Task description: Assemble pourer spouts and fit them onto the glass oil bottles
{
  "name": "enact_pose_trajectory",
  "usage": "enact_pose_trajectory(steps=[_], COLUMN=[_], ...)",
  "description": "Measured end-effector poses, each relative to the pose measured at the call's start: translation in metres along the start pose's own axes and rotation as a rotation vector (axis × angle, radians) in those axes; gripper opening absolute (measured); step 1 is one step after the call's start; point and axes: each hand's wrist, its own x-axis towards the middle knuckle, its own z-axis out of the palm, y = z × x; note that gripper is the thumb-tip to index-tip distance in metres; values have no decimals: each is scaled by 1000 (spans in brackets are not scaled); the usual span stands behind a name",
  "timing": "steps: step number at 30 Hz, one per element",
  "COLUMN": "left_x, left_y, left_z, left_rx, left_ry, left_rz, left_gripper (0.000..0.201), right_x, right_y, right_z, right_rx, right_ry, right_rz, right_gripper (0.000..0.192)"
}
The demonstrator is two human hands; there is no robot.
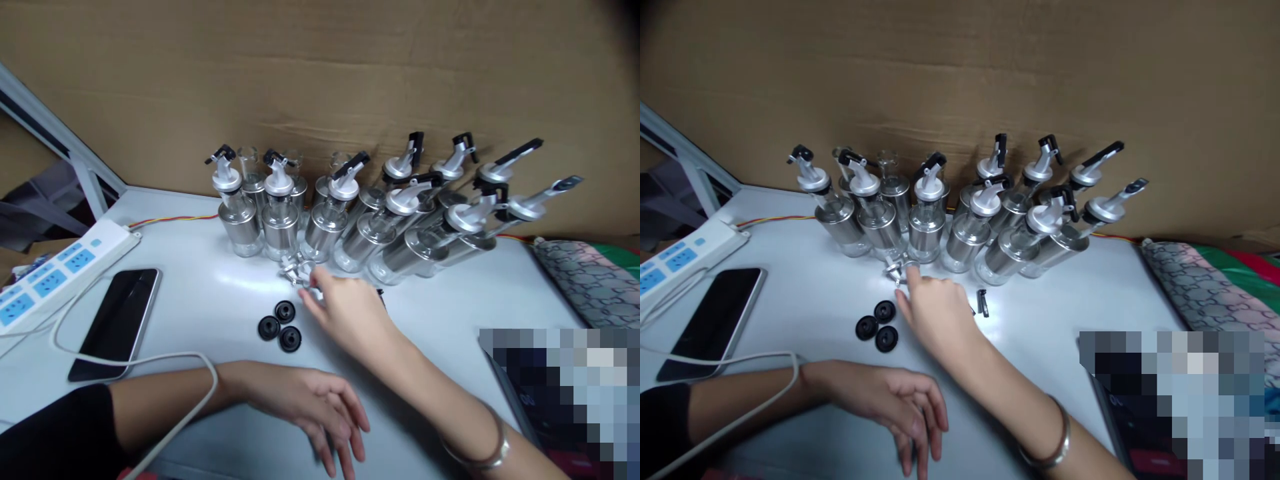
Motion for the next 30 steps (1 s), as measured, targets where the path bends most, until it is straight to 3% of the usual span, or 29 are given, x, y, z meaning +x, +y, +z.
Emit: enact_pose_trajectory(steps=[4,11,16,21,25,30], left_x=[-5,-12,-12,-9,-8,-9], left_y=[15,29,28,24,24,26], left_z=[-2,2,3,0,1,4], left_rx=[-3,4,-33,-84,-55,-43], left_ry=[45,130,160,161,161,193], left_rz=[0,34,91,136,119,126], left_gripper=[41,45,43,59,62,48], right_x=[7,10,-13,-45,-55,-59], right_y=[17,24,38,49,53,65], right_z=[7,19,8,7,18,19], right_rx=[46,146,465,824,885,911], right_ry=[-27,44,104,93,114,80], right_rz=[132,83,-12,-146,-138,-24], right_gripper=[31,14,12,19,25,25])
